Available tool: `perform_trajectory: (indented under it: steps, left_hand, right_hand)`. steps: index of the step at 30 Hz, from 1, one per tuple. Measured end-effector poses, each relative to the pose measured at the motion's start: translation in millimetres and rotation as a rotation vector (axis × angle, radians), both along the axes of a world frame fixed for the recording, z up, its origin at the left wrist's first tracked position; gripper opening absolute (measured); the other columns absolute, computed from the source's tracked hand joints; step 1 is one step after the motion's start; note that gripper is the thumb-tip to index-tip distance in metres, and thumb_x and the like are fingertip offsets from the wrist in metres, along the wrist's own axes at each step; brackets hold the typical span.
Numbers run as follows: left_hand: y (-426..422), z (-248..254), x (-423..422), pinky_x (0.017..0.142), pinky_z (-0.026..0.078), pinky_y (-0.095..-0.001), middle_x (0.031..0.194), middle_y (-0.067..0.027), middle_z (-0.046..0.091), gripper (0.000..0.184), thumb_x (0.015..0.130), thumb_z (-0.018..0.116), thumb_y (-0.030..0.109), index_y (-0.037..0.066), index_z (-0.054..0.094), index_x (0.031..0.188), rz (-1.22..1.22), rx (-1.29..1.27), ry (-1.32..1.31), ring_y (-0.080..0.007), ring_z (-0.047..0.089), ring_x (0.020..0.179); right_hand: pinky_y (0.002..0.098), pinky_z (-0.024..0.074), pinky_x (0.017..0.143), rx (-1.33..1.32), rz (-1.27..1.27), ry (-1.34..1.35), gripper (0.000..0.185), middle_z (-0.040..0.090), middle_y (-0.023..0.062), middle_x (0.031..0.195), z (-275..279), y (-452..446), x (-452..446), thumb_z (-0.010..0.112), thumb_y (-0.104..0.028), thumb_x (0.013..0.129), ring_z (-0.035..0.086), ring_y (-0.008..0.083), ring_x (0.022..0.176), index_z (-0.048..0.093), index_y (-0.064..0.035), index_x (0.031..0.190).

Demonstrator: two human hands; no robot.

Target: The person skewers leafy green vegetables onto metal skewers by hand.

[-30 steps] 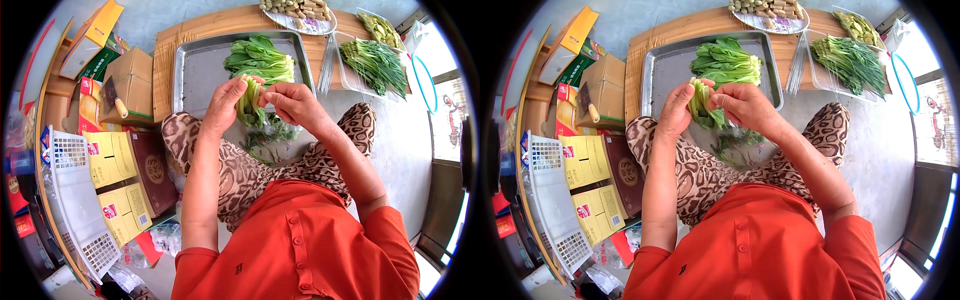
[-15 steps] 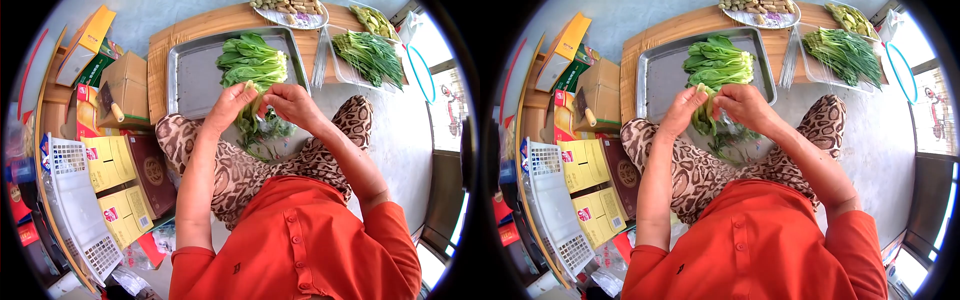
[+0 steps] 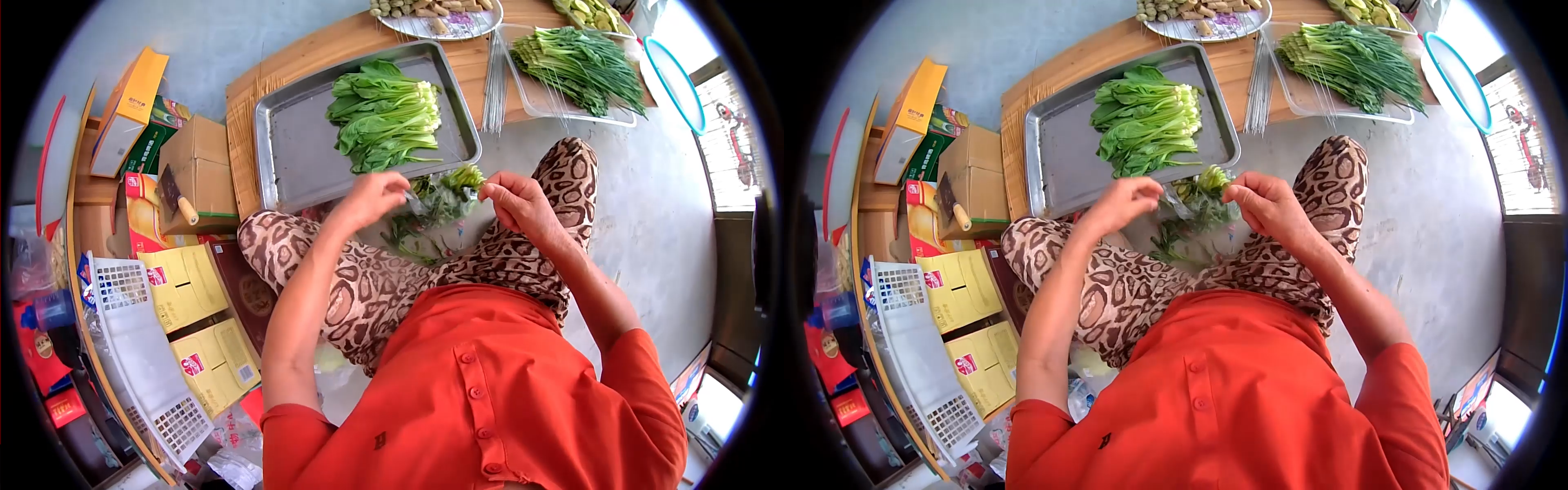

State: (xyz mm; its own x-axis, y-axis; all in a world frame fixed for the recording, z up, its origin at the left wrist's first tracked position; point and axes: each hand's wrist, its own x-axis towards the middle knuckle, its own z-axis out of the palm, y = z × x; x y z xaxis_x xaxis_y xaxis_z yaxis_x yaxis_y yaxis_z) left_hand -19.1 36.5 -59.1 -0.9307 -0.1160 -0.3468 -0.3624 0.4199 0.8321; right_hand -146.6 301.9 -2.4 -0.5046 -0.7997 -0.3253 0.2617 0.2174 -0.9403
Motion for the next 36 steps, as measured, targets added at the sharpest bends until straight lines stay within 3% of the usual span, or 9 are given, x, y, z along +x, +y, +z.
perform_trajectory:
  steps: [4, 6, 11, 19, 22, 25, 29, 34, 36]
  left_hand:
    - [-5, 28, -37, 0.072, 0.051, -0.0281, 0.084, -0.0058, 0.069, 0.018, 0.078, 0.066, 0.012, 0.003, 0.067, 0.094, 0.057, -0.248, 0.155, -0.0138, 0.065, 0.077]
    - [-9, 18, -60, 0.072, 0.050, -0.0311, 0.083, -0.0078, 0.066, 0.015, 0.076, 0.067, 0.010, 0.003, 0.066, 0.089, 0.085, -0.421, 0.321, -0.0189, 0.065, 0.077]
    - [-8, -9, -97, 0.074, 0.048, -0.0377, 0.093, -0.0092, 0.060, 0.024, 0.074, 0.072, 0.010, 0.007, 0.059, 0.093, 0.163, -0.742, 0.381, -0.0277, 0.060, 0.088]
    - [-6, -30, -106, 0.078, 0.044, -0.0392, 0.094, -0.0073, 0.057, 0.031, 0.070, 0.076, 0.013, 0.010, 0.059, 0.096, 0.065, -1.007, 0.314, -0.0282, 0.054, 0.097]
    - [-13, -33, -103, 0.078, 0.043, -0.0405, 0.090, -0.0067, 0.058, 0.027, 0.069, 0.078, 0.014, 0.010, 0.063, 0.090, 0.108, -0.943, 0.372, -0.0275, 0.055, 0.094]
    - [-25, -33, -102, 0.068, 0.046, -0.0371, 0.078, -0.0064, 0.059, 0.025, 0.067, 0.078, 0.017, 0.008, 0.068, 0.088, 0.214, -0.699, 0.338, -0.0252, 0.059, 0.077]
    - [-44, -30, -103, 0.063, 0.047, -0.0324, 0.073, -0.0052, 0.057, 0.025, 0.069, 0.076, 0.018, 0.006, 0.067, 0.089, 0.314, -0.466, 0.334, -0.0200, 0.057, 0.066]
    - [-66, -22, -101, 0.068, 0.048, -0.0292, 0.081, -0.0059, 0.065, 0.023, 0.073, 0.074, 0.015, 0.003, 0.064, 0.089, 0.465, -0.307, 0.433, -0.0132, 0.061, 0.072]
    - [-72, -8, -95, 0.072, 0.048, -0.0227, 0.086, -0.0057, 0.066, 0.019, 0.082, 0.068, 0.008, 0.000, 0.060, 0.097, 0.548, 0.091, 0.499, -0.0102, 0.062, 0.077]
  right_hand:
    - [0.0192, 0.0234, 0.037, 0.020, -0.015, 0.011, 0.022, 0.039, -0.0065, 0.049, -19, 8, 2, 0.049, -0.021, 0.098, 0.031, 0.0026, 0.039, 0.060, -0.0043, 0.090]
    - [0.0196, 0.0270, 0.040, 0.023, -0.012, -0.019, 0.021, 0.041, -0.0059, 0.053, -23, 10, 2, 0.053, -0.022, 0.097, 0.035, 0.0029, 0.044, 0.061, -0.0029, 0.091]
    - [0.0199, 0.0258, 0.040, -0.010, -0.038, -0.067, 0.021, 0.040, -0.0062, 0.053, -24, 15, 6, 0.052, -0.020, 0.097, 0.034, 0.0029, 0.043, 0.060, -0.0028, 0.087]
    - [0.0203, 0.0253, 0.039, -0.008, -0.060, -0.094, 0.021, 0.039, -0.0062, 0.053, -32, 23, 3, 0.052, -0.020, 0.097, 0.033, 0.0030, 0.043, 0.059, -0.0027, 0.087]
    - [0.0203, 0.0253, 0.039, 0.007, -0.066, -0.116, 0.020, 0.038, -0.0061, 0.053, -30, 24, 2, 0.051, -0.019, 0.097, 0.033, 0.0032, 0.044, 0.059, -0.0027, 0.088]
    - [0.0200, 0.0253, 0.039, 0.011, -0.060, -0.125, 0.021, 0.039, -0.0059, 0.052, -34, 23, 1, 0.051, -0.020, 0.097, 0.033, 0.0033, 0.042, 0.059, -0.0037, 0.088]
    - [0.0201, 0.0253, 0.040, 0.028, -0.050, -0.128, 0.019, 0.038, -0.0060, 0.054, -33, 23, 0, 0.051, -0.018, 0.097, 0.033, 0.0033, 0.044, 0.058, -0.0031, 0.088]
    - [0.0205, 0.0256, 0.039, 0.024, -0.031, -0.084, 0.019, 0.039, -0.0057, 0.053, -25, 22, 2, 0.051, -0.018, 0.097, 0.033, 0.0035, 0.043, 0.059, -0.0029, 0.088]
    - [0.0207, 0.0260, 0.039, 0.066, -0.050, -0.064, 0.020, 0.040, -0.0055, 0.052, -22, 21, 2, 0.051, -0.019, 0.096, 0.033, 0.0037, 0.042, 0.059, -0.0027, 0.088]
